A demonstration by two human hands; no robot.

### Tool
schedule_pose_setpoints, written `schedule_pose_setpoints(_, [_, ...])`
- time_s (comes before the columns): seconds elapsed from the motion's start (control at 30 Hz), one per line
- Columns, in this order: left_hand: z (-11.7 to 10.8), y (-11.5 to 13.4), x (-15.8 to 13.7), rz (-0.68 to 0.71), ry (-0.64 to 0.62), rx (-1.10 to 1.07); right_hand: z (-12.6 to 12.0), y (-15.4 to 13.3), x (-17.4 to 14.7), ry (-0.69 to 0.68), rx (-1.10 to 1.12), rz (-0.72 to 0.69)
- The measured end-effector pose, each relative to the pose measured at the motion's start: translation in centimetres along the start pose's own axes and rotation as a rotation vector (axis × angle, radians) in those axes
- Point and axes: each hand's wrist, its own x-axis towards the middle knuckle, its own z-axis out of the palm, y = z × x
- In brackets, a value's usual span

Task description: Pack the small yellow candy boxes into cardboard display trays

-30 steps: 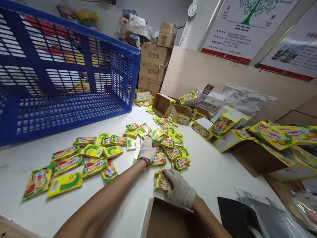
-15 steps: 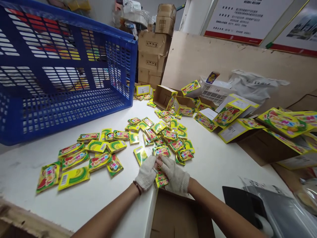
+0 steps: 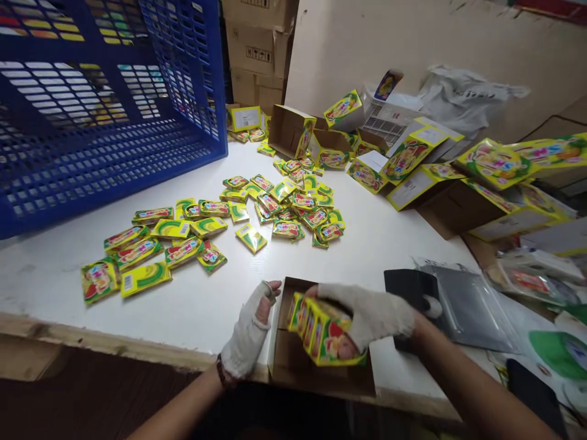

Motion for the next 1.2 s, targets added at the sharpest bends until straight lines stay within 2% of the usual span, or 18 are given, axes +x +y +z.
schedule_pose_setpoints(0.07, [0.7, 0.3, -1.7, 0.039, -0.022, 0.043, 3.0, 1.3, 0.2, -0.125, 0.002, 0.048])
schedule_pose_setpoints(0.1, [1.0, 0.4, -2.2, 0.063, -0.028, 0.081, 4.3, 2.0, 0.7, -0.132, -0.005, 0.055])
schedule_pose_setpoints(0.2, [1.4, 0.5, -2.8, 0.085, -0.052, 0.199, 7.1, 3.3, 2.1, -0.006, -0.09, 0.031])
schedule_pose_setpoints(0.3, [1.4, 0.2, -3.1, 0.065, -0.099, 0.249, 8.1, 3.2, 1.7, 0.071, -0.303, 0.114])
schedule_pose_setpoints(0.37, [1.4, 0.0, -3.3, 0.058, -0.11, 0.246, 8.2, 2.9, 0.7, 0.11, -0.404, 0.194])
schedule_pose_setpoints(0.43, [1.5, -0.2, -3.4, 0.057, -0.108, 0.228, 8.0, 2.7, -0.3, 0.181, -0.395, 0.208])
schedule_pose_setpoints(0.5, [1.6, -0.3, -3.4, 0.061, -0.107, 0.207, 7.2, 2.8, -0.9, 0.184, -0.239, 0.2])
schedule_pose_setpoints(0.6, [1.3, -0.3, -3.5, 0.091, -0.086, 0.228, 5.2, 3.4, -0.7, 0.059, 0.097, 0.139])
schedule_pose_setpoints(0.63, [1.1, -0.2, -3.6, 0.114, -0.059, 0.253, 4.6, 3.7, -0.2, 0.064, 0.165, 0.104])
schedule_pose_setpoints(0.67, [0.8, -0.1, -3.7, 0.148, -0.023, 0.286, 4.2, 4.0, 0.3, 0.107, 0.184, 0.081])
schedule_pose_setpoints(0.73, [0.3, 0.4, -4.1, 0.258, 0.028, 0.375, 4.0, 4.7, 1.9, 0.234, 0.062, 0.111])
schedule_pose_setpoints(0.8, [0.1, 1.1, -4.7, 0.418, -0.044, 0.489, 4.8, 5.2, 3.5, 0.285, -0.131, 0.194])
schedule_pose_setpoints(0.9, [0.8, 2.2, -5.7, 0.59, -0.334, 0.74, 6.7, 5.3, 5.2, 0.267, -0.288, 0.226])
schedule_pose_setpoints(0.97, [1.7, 2.5, -6.3, 0.6, -0.449, 0.945, 7.6, 4.8, 5.3, 0.29, -0.36, 0.215])
schedule_pose_setpoints(1.03, [2.4, 2.5, -6.8, 0.57, -0.477, 1.103, 7.9, 4.2, 4.9, 0.317, -0.49, 0.2])
schedule_pose_setpoints(1.1, [2.8, 2.3, -7.0, 0.544, -0.494, 1.173, 7.5, 3.7, 4.3, 0.335, -0.581, 0.179])
schedule_pose_setpoints(1.2, [2.8, 2.0, -7.0, 0.529, -0.511, 1.189, 6.6, 3.8, 3.9, 0.413, -0.531, 0.126])
